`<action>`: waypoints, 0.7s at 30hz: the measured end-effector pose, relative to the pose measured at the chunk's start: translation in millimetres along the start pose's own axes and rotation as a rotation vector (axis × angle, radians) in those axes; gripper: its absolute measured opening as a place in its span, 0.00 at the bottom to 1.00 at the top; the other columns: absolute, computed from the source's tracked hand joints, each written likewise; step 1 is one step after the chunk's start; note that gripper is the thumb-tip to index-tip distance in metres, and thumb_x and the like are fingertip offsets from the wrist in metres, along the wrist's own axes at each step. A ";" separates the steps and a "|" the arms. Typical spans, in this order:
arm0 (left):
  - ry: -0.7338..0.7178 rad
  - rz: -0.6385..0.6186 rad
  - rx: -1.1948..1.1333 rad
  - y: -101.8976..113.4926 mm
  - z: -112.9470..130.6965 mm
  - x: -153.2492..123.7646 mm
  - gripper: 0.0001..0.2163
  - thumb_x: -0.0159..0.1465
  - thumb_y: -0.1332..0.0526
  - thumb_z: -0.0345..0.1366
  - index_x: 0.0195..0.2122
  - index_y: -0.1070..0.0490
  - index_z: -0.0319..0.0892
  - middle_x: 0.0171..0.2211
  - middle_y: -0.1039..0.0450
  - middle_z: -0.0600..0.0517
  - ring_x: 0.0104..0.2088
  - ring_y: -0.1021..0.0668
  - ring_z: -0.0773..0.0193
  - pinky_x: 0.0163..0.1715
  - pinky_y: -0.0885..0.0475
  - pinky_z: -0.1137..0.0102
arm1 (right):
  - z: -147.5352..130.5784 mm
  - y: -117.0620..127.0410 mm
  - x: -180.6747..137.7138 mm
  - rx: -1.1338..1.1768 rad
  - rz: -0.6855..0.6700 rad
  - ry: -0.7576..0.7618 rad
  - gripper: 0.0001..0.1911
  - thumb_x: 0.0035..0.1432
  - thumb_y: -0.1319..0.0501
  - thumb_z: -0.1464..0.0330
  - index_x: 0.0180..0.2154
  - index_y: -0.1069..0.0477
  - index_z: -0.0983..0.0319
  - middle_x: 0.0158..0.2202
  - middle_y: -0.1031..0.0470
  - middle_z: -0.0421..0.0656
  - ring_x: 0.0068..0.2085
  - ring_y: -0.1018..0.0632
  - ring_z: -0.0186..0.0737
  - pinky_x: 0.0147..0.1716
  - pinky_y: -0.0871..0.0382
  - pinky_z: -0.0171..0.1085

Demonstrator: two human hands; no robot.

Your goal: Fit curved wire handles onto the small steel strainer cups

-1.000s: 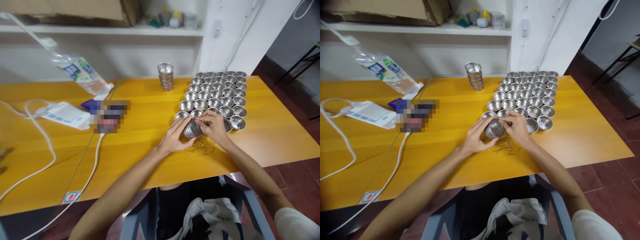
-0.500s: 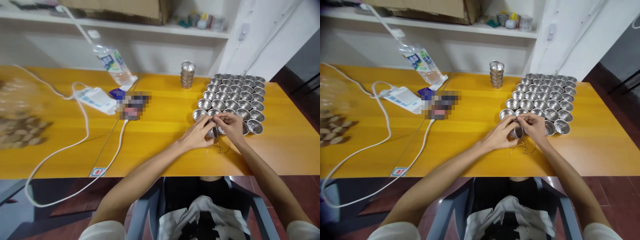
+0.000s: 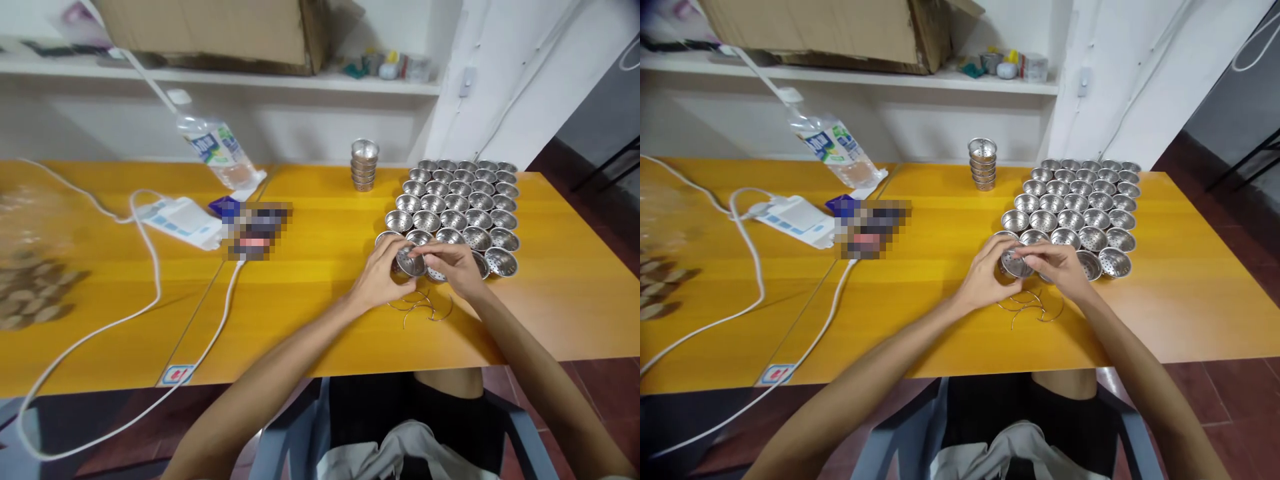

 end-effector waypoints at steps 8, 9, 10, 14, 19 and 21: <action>0.183 0.032 -0.140 14.4 -10.9 1.7 0.26 0.61 0.25 0.37 0.59 0.26 0.46 0.57 0.20 0.42 0.58 0.17 0.48 0.62 0.21 0.48 | -4.1 -7.8 7.6 0.017 -0.040 0.000 0.14 0.63 0.21 0.55 0.39 0.18 0.57 0.39 0.12 0.42 0.41 0.15 0.40 0.44 0.24 0.40; 0.206 0.022 -0.154 14.8 -13.0 0.4 0.27 0.61 0.24 0.38 0.61 0.26 0.45 0.59 0.20 0.41 0.59 0.17 0.47 0.63 0.22 0.47 | -2.6 -8.4 7.5 0.007 -0.037 -0.012 0.15 0.63 0.22 0.55 0.38 0.20 0.58 0.37 0.13 0.41 0.40 0.15 0.39 0.44 0.25 0.40; 0.229 0.009 -0.165 14.4 -15.2 -1.2 0.29 0.61 0.24 0.38 0.63 0.26 0.45 0.60 0.20 0.40 0.60 0.17 0.46 0.64 0.22 0.46 | -1.7 -9.0 7.2 -0.008 -0.031 -0.016 0.16 0.63 0.22 0.55 0.37 0.21 0.58 0.36 0.15 0.41 0.38 0.16 0.38 0.43 0.26 0.39; 0.285 -0.023 -0.197 9.9 -22.4 -7.8 0.37 0.62 0.23 0.42 0.71 0.32 0.44 0.62 0.20 0.38 0.59 0.16 0.46 0.62 0.20 0.48 | -2.3 -10.2 5.3 -0.112 0.010 0.013 0.16 0.68 0.27 0.54 0.37 0.21 0.59 0.32 0.20 0.39 0.32 0.23 0.35 0.36 0.33 0.37; 0.314 0.011 -0.284 9.5 -27.7 -10.7 0.33 0.64 0.22 0.46 0.66 0.31 0.45 0.56 0.17 0.40 0.53 0.13 0.49 0.54 0.16 0.55 | -8.3 -12.9 0.1 -0.234 0.076 0.058 0.20 0.71 0.31 0.52 0.32 0.20 0.58 0.29 0.25 0.40 0.30 0.29 0.36 0.33 0.37 0.38; 0.321 0.015 -0.326 9.7 -28.4 -10.6 0.31 0.64 0.22 0.46 0.65 0.28 0.45 0.57 0.16 0.40 0.54 0.13 0.48 0.54 0.16 0.54 | -6.6 -14.0 -3.7 -0.221 0.106 0.010 0.22 0.72 0.32 0.50 0.30 0.23 0.58 0.27 0.26 0.39 0.29 0.29 0.37 0.31 0.36 0.38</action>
Point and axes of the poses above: each hand's wrist, its own x-axis towards the middle knuckle, its own y-axis out of the back of the hand, z = x × y, the point moved 8 cm from there along x, towards the middle knuckle
